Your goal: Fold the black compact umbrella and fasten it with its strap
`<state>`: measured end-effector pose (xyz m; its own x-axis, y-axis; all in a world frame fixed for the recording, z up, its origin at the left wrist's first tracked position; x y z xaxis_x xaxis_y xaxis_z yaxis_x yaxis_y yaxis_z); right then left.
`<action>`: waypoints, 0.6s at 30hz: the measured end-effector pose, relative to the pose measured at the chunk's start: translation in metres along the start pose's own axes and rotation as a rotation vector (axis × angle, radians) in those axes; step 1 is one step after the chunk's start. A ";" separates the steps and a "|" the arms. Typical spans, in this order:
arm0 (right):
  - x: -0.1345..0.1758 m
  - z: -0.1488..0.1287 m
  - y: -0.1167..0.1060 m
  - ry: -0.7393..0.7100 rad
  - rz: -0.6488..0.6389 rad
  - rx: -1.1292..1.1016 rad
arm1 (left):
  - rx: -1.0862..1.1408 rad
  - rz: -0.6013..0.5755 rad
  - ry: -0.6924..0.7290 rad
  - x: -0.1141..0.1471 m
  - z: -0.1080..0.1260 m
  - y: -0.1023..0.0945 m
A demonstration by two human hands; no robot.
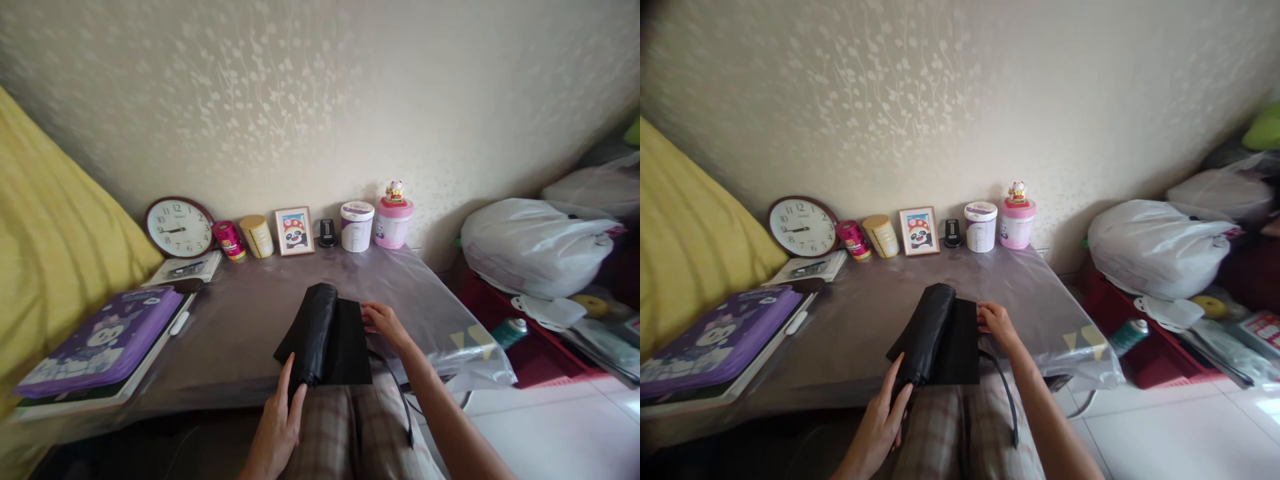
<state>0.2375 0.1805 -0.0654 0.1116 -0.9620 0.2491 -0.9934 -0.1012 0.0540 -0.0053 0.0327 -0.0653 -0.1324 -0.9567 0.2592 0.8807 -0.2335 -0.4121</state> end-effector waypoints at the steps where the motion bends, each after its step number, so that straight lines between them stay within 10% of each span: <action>1: 0.003 -0.003 0.003 -0.018 -0.007 -0.030 | 0.008 -0.013 0.000 0.000 0.001 0.001; 8: 0.015 -0.013 0.025 -0.054 -0.150 -0.003 | 0.024 -0.014 -0.011 0.000 0.000 0.001; 18: 0.000 -0.003 0.027 -0.207 0.098 0.565 | 0.002 -0.010 -0.006 0.000 0.000 0.002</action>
<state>0.2106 0.1789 -0.0610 0.0678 -0.9972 0.0306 -0.8654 -0.0740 -0.4956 -0.0040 0.0319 -0.0659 -0.1385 -0.9533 0.2685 0.8803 -0.2427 -0.4076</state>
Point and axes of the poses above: each hand's wrist, its own x-axis away from the middle knuckle, its own y-axis out of the palm, z = x × y, the point moved 5 cm from there along -x, towards the middle knuckle, and after that the axes turned 10 degrees about -z, right-handed, at the moved point
